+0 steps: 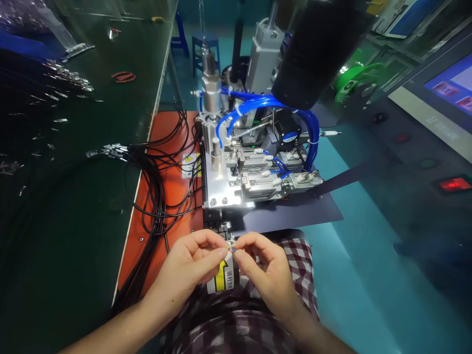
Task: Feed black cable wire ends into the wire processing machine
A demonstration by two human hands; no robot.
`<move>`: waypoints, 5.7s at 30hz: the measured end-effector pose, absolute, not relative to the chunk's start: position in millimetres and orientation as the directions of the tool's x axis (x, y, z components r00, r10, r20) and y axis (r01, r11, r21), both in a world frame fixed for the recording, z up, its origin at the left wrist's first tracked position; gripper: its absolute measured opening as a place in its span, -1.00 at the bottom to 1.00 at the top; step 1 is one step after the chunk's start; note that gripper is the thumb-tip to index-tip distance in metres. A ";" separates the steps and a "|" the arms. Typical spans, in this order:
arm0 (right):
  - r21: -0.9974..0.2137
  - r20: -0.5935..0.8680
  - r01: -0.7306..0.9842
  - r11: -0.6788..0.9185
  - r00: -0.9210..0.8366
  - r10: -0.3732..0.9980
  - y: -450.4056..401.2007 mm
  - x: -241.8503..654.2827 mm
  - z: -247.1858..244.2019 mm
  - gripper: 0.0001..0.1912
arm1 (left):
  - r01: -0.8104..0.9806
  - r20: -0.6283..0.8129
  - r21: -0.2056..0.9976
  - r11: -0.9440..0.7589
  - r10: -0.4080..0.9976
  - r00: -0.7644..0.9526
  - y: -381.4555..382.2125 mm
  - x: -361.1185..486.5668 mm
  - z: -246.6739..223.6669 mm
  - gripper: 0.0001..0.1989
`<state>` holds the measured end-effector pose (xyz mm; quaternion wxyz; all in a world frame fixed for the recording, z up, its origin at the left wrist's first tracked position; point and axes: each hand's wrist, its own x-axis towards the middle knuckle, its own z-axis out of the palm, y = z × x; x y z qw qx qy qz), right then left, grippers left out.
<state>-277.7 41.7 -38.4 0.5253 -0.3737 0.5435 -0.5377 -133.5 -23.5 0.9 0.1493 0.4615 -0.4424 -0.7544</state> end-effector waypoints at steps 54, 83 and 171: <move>-0.890 -0.349 0.338 0.307 -0.072 -0.934 31.6 -273.4 -31.9 -0.78 | -0.237 -0.559 0.818 -0.523 -0.632 -0.537 -22.0 -133.1 -2.2 -0.72; -0.884 -0.347 0.373 0.282 -0.120 -0.930 29.5 -271.5 -30.3 -0.78 | -0.220 -0.537 0.834 -0.506 -0.655 -0.532 -19.5 -130.8 -5.6 -0.74; -0.863 -0.366 0.423 0.278 -0.143 -0.919 34.8 -267.0 -34.0 -0.79 | -0.191 -0.496 0.861 -0.472 -0.694 -0.522 -13.1 -129.4 -10.4 -0.73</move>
